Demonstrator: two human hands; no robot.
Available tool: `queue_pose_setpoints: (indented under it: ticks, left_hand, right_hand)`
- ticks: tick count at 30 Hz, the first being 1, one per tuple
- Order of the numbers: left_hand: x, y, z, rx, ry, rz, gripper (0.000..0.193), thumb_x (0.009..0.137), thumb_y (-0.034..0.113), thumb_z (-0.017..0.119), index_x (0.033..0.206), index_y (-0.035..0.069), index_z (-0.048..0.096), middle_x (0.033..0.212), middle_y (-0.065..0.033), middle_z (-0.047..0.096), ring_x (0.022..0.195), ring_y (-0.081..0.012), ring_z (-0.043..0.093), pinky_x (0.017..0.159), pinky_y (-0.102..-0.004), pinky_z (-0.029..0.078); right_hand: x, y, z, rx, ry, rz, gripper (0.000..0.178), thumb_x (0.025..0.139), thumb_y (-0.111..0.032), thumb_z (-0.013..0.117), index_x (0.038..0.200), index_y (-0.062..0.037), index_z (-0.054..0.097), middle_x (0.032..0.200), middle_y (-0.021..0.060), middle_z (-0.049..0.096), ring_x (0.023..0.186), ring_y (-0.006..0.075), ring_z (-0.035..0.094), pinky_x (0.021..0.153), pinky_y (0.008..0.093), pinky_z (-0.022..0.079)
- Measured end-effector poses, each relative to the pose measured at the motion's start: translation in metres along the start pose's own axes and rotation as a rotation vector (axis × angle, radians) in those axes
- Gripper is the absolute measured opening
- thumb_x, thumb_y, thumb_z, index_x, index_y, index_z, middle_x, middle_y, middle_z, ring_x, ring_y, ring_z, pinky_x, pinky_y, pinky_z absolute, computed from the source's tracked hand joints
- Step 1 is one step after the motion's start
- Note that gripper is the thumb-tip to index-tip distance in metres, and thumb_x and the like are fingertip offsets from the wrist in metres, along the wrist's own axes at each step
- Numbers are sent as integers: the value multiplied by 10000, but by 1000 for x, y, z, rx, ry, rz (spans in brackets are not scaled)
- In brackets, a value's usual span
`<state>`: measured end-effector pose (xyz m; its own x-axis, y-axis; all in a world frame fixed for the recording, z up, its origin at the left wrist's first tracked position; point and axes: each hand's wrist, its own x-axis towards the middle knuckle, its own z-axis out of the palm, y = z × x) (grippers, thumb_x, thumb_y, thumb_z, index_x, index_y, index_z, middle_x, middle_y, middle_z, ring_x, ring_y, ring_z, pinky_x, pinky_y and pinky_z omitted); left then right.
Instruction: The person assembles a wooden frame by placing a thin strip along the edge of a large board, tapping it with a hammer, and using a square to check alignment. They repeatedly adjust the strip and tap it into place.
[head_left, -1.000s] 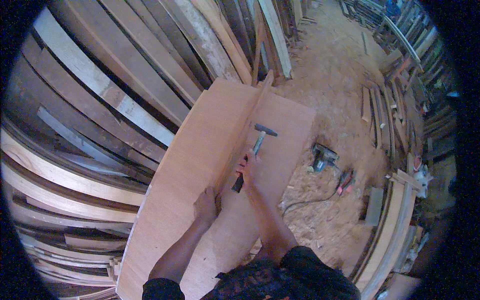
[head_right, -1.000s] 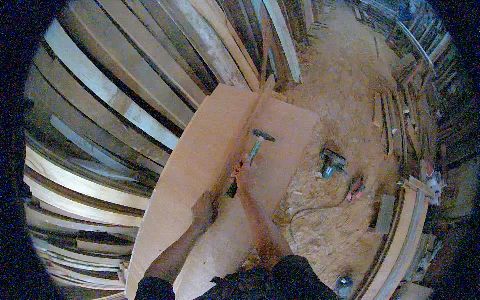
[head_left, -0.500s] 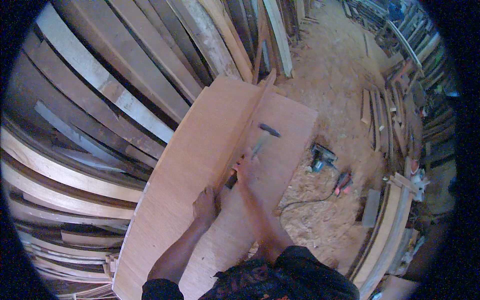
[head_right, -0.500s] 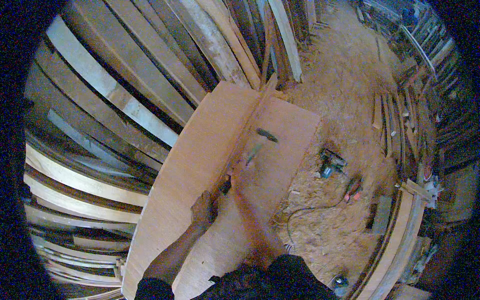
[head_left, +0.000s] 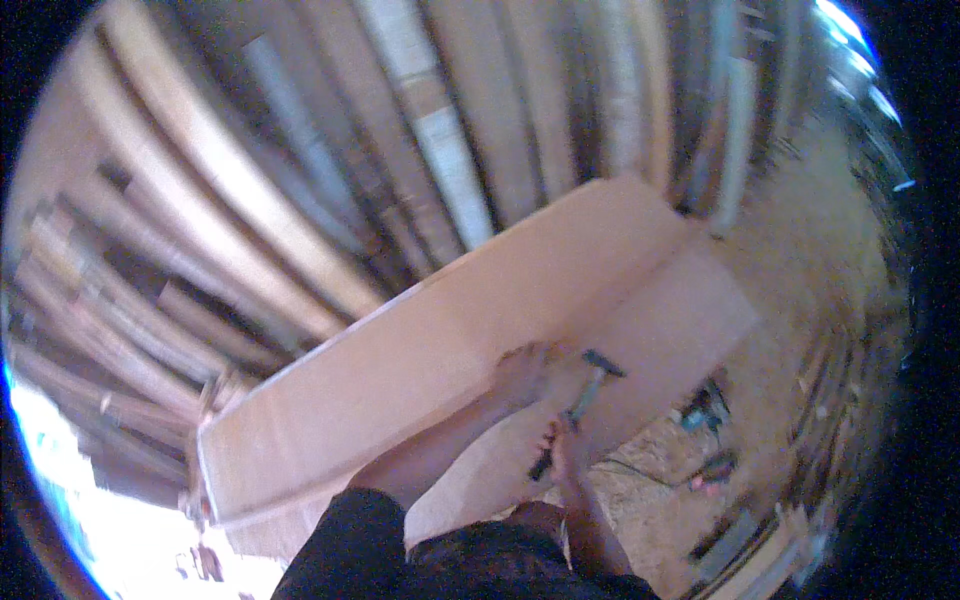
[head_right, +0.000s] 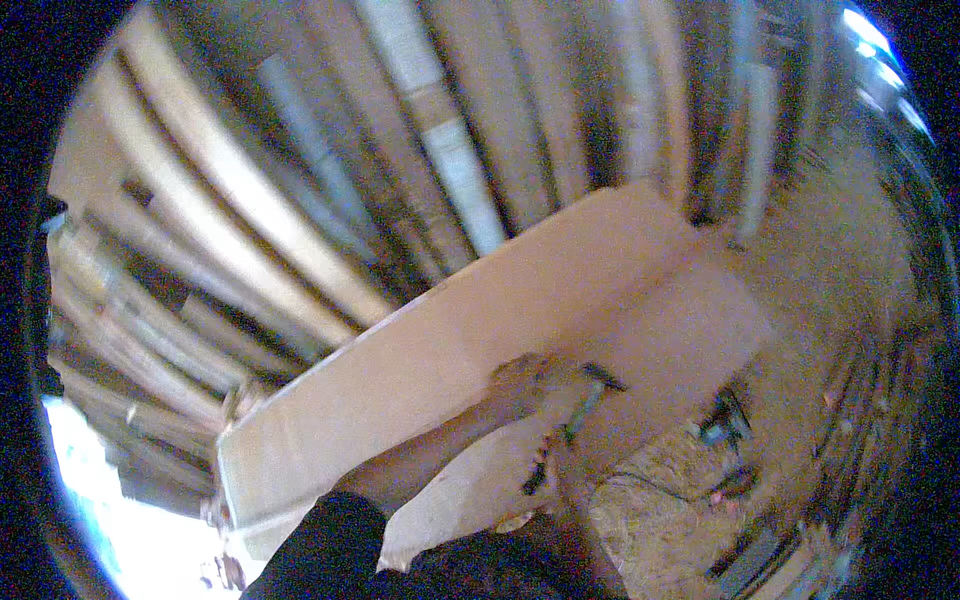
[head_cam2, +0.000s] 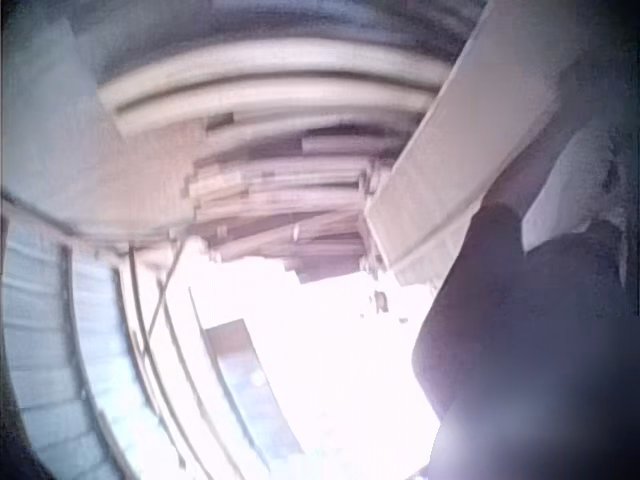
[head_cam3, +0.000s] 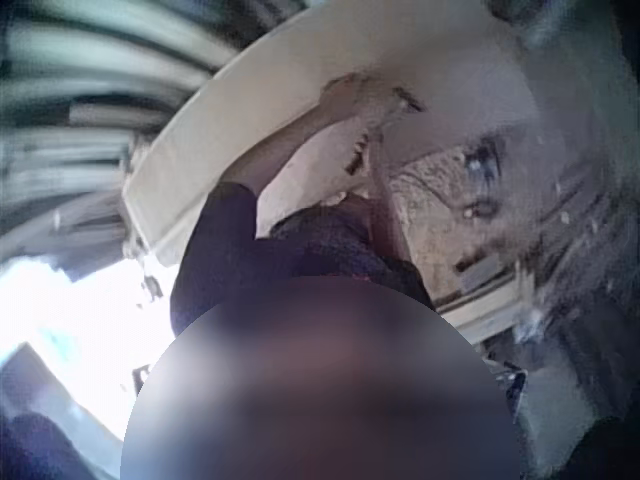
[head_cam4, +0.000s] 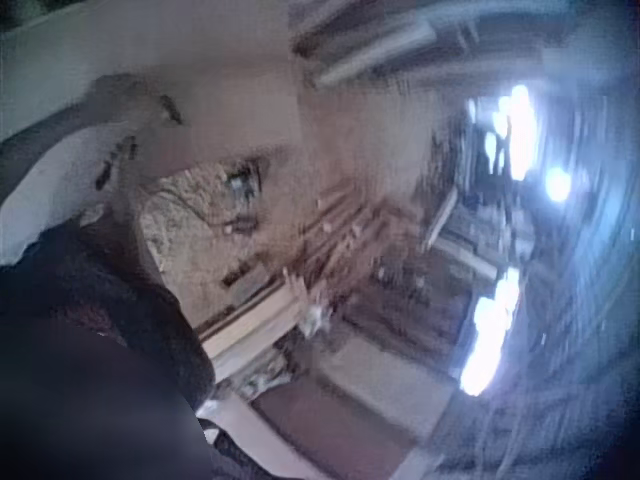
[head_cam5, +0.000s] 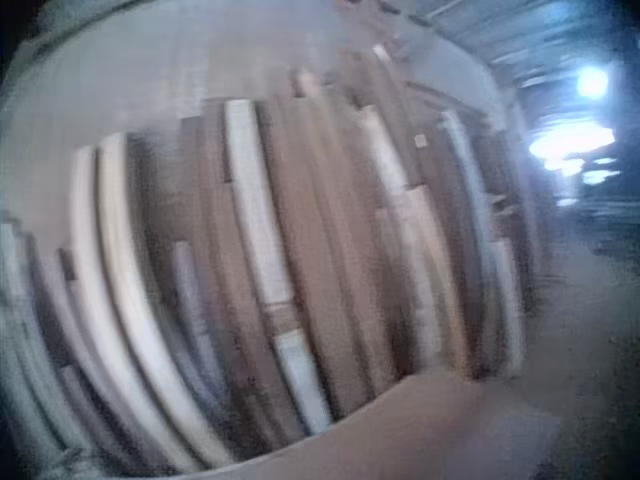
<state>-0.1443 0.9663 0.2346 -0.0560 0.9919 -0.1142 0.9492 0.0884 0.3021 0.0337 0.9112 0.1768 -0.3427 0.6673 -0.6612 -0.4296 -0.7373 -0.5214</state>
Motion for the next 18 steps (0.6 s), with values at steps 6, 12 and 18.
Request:
queue_pose_setpoints:
  ticks: [6, 12, 18]
  left_hand:
    - [-143, -55, -36, -190, 134, -249, 807, 862, 504, 686, 1513, 142, 377, 1560, -147, 371, 1426, -367, 362, 1117, -578, 331]
    - [-339, -127, -51, -87, 160, -597, 794, 835, 480, 734, 1481, 139, 425, 1532, -146, 417, 1400, -363, 411, 1113, -561, 352]
    - [-385, -147, 9, -197, 51, -585, 412, 949, 286, 577, 1303, 79, 607, 1474, -146, 472, 1374, -352, 444, 1049, -587, 411]
  right_hand:
    - [11, -10, -25, -185, -146, -156, 210, 992, -339, 632, 914, -191, 506, 687, -21, 482, 520, 138, 464, 472, 348, 432]
    - [72, -13, -48, -264, -15, -142, 284, 998, -413, 592, 854, -195, 481, 676, -32, 463, 509, 131, 434, 468, 325, 396]
    - [100, -30, -72, -489, -69, -188, 417, 926, -568, 650, 870, -171, 536, 683, -38, 530, 554, 129, 504, 464, 302, 422]
